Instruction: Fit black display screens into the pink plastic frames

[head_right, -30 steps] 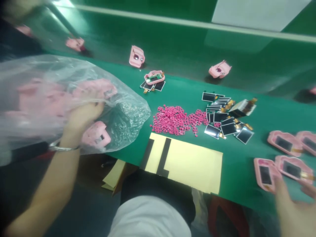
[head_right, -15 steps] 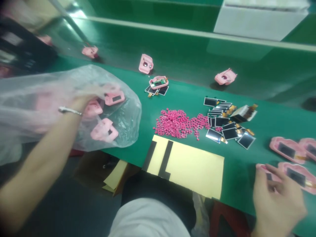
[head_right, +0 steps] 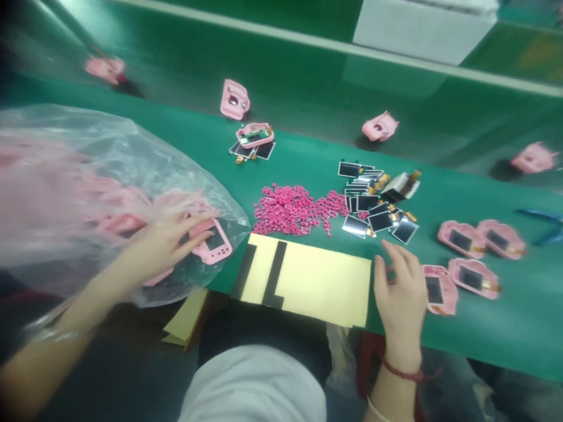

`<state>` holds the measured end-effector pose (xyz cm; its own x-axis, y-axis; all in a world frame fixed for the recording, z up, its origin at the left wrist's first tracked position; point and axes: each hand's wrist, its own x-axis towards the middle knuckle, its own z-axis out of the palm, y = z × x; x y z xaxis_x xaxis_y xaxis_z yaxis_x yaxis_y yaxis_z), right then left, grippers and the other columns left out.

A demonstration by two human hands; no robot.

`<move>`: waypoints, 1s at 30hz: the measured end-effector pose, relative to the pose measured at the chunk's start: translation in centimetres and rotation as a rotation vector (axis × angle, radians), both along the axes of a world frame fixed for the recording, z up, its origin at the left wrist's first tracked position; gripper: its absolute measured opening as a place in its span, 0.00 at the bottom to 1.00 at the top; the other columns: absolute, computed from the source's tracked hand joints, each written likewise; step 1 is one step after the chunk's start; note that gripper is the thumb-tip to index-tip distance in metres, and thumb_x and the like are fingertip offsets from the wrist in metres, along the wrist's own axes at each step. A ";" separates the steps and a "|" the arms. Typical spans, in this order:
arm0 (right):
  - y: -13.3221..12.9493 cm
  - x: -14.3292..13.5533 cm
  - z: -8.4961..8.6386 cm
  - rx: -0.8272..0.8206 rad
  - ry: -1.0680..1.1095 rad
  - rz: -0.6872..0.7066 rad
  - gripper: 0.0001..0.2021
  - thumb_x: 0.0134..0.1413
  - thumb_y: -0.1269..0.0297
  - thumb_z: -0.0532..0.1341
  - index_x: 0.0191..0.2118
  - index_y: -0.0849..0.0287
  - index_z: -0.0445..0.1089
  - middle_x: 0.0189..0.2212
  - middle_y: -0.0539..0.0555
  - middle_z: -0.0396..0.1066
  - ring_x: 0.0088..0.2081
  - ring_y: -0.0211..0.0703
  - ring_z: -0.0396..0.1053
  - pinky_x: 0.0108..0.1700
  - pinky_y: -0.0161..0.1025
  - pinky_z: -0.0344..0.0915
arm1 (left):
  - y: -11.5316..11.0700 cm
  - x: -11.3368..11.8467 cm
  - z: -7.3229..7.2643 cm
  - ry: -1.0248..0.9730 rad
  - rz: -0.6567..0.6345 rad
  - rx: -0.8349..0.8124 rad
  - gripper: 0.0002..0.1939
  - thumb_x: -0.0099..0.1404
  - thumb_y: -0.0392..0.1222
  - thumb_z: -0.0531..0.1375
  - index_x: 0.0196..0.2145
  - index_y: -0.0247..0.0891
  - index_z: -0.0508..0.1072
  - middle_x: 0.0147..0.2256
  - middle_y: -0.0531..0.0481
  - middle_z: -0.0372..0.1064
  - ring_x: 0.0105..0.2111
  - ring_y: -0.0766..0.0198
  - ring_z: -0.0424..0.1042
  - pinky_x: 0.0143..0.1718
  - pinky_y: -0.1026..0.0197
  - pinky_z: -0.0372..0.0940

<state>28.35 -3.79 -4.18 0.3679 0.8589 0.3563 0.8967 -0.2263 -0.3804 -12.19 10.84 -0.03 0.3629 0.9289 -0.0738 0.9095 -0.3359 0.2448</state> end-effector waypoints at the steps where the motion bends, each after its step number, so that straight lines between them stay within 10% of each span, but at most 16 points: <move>1: 0.5 0.0 -0.2 -0.015 -0.040 0.048 0.19 0.68 0.58 0.55 0.58 0.57 0.72 0.54 0.61 0.74 0.46 0.51 0.72 0.44 0.46 0.70 | -1.0 0.3 0.0 0.027 -0.002 0.057 0.19 0.73 0.50 0.54 0.55 0.43 0.77 0.44 0.42 0.75 0.42 0.49 0.75 0.44 0.54 0.66; 4: 2.3 0.7 -0.6 -0.069 -0.169 0.098 0.22 0.70 0.61 0.52 0.65 0.57 0.66 0.65 0.59 0.64 0.60 0.58 0.63 0.58 0.54 0.65 | -3.8 0.8 0.2 0.101 0.235 0.228 0.21 0.73 0.53 0.52 0.42 0.37 0.80 0.37 0.38 0.76 0.39 0.46 0.75 0.39 0.53 0.63; 8: 4.0 1.7 -0.6 -0.186 -0.257 0.061 0.25 0.68 0.64 0.53 0.67 0.58 0.63 0.65 0.63 0.63 0.59 0.61 0.62 0.57 0.58 0.64 | -5.5 1.9 0.6 0.286 0.384 -0.083 0.25 0.70 0.61 0.54 0.27 0.39 0.73 0.24 0.41 0.73 0.27 0.48 0.73 0.29 0.56 0.54; 15: 3.1 1.0 0.0 -0.197 -0.305 0.206 0.20 0.66 0.61 0.57 0.60 0.59 0.71 0.52 0.63 0.71 0.51 0.57 0.65 0.48 0.51 0.64 | -5.0 2.9 0.1 -0.082 0.303 -0.154 0.14 0.74 0.50 0.51 0.45 0.43 0.72 0.36 0.46 0.77 0.33 0.52 0.75 0.32 0.59 0.57; 19: 3.2 1.0 -0.6 -0.145 -0.363 0.232 0.17 0.71 0.60 0.54 0.56 0.61 0.72 0.49 0.61 0.74 0.48 0.53 0.67 0.46 0.47 0.61 | -5.4 3.5 -0.3 -0.620 0.495 -0.248 0.10 0.71 0.42 0.55 0.47 0.42 0.71 0.36 0.48 0.71 0.32 0.59 0.70 0.29 0.63 0.61; 24: 3.4 0.7 -1.1 -0.048 -0.265 -0.006 0.21 0.73 0.59 0.46 0.43 0.64 0.75 0.34 0.62 0.74 0.36 0.51 0.69 0.42 0.47 0.59 | -6.1 6.7 1.8 -1.692 0.855 -1.016 0.07 0.65 0.27 0.57 0.37 0.36 0.68 0.31 0.52 0.59 0.24 0.71 0.61 0.16 0.74 0.53; 30: 1.2 -5.4 1.1 0.146 0.398 -0.252 0.21 0.68 0.50 0.54 0.46 0.63 0.76 0.33 0.59 0.75 0.33 0.48 0.71 0.36 0.43 0.64 | -7.3 11.9 2.8 -2.019 0.975 -1.350 0.10 0.73 0.26 0.49 0.38 0.36 0.66 0.32 0.52 0.59 0.24 0.77 0.63 0.21 0.80 0.56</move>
